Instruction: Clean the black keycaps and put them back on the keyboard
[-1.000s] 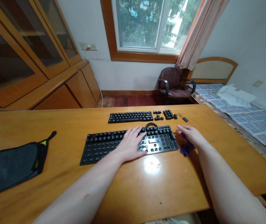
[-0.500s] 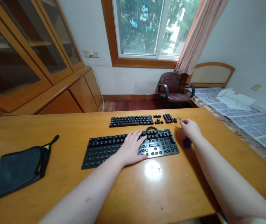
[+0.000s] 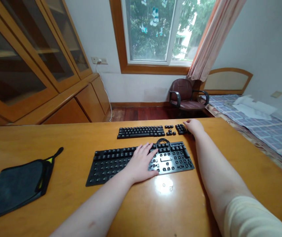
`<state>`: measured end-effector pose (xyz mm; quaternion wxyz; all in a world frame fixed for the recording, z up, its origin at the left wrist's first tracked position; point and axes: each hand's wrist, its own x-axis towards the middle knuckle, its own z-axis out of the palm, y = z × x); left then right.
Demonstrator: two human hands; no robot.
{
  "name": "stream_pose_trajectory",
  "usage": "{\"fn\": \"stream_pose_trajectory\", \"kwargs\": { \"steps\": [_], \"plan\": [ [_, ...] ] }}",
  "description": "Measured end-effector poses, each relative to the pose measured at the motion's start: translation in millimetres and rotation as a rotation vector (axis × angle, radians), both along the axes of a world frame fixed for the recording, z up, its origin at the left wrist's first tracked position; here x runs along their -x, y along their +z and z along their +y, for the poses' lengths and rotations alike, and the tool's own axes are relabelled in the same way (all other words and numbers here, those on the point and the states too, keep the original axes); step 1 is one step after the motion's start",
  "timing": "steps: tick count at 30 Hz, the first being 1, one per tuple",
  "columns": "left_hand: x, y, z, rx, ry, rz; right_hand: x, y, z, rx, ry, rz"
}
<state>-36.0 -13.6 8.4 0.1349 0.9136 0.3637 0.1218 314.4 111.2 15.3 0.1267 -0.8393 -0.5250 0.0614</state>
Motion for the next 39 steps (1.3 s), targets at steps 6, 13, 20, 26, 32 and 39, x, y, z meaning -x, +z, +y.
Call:
{"fn": "stream_pose_trajectory", "kwargs": {
  "steps": [6,13,20,26,32,39],
  "plan": [
    [0,0.3,0,0.006,-0.002,0.006,2,-4,3,0.066,0.048,-0.021],
    [-1,1.5,-1,0.0,-0.002,0.0,2,-8,7,0.086,0.026,-0.036],
    [-1,0.6,0,-0.004,-0.005,0.001,-2,-11,10,0.093,-0.055,-0.033],
    [-1,1.0,0,0.006,-0.003,0.013,-5,-14,12,0.081,-0.115,-0.026],
    [-1,3.2,0,0.009,-0.007,0.01,-4,-13,11,0.065,-0.137,-0.013],
    [-1,5.3,-1,0.019,-0.004,0.013,-4,-8,6,0.046,-0.169,-0.004]
  ]
}}
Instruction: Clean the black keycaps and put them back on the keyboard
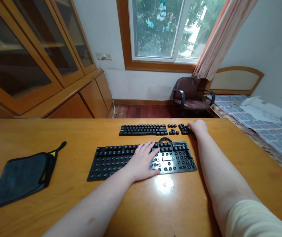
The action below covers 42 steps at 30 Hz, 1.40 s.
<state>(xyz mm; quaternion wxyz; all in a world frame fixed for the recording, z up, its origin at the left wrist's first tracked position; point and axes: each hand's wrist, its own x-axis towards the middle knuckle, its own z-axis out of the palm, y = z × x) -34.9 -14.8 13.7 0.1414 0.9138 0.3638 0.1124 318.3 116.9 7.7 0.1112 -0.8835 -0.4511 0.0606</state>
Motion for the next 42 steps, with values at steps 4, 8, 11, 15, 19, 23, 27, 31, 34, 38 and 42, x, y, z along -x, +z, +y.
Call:
{"fn": "stream_pose_trajectory", "kwargs": {
  "steps": [4,8,11,15,19,23,27,31,34,38,42],
  "plan": [
    [0,-2.2,0,-0.01,0.002,-0.001,3,6,-3,-0.023,-0.011,-0.006],
    [0,-3.7,0,-0.015,-0.001,0.0,8,23,-8,-0.088,-0.029,-0.018],
    [0,-3.4,1,-0.013,0.004,-0.003,16,43,-22,-0.228,-0.033,0.006],
    [0,0.9,0,0.003,0.016,-0.008,44,66,-58,-0.43,0.024,0.249],
    [3,6.9,0,-0.006,0.003,-0.001,80,75,-99,-0.357,0.143,0.433],
    [6,7.2,1,-0.008,-0.011,0.003,82,78,-121,-0.229,0.194,0.314],
    [4,4.3,1,-0.027,-0.003,0.006,61,70,-120,-0.248,0.142,0.163],
    [3,14.2,-5,-0.082,0.035,0.001,56,45,-114,-0.33,0.144,0.034],
    [16,33.5,-7,-0.124,0.24,0.007,61,27,-111,-0.331,0.259,-0.059],
    [69,58.7,4,-0.041,0.558,0.145,65,15,-110,-0.267,0.319,-0.071],
    [160,62.6,36,-0.037,0.881,0.226,63,12,-110,-0.26,0.36,-0.09]
  ]
}}
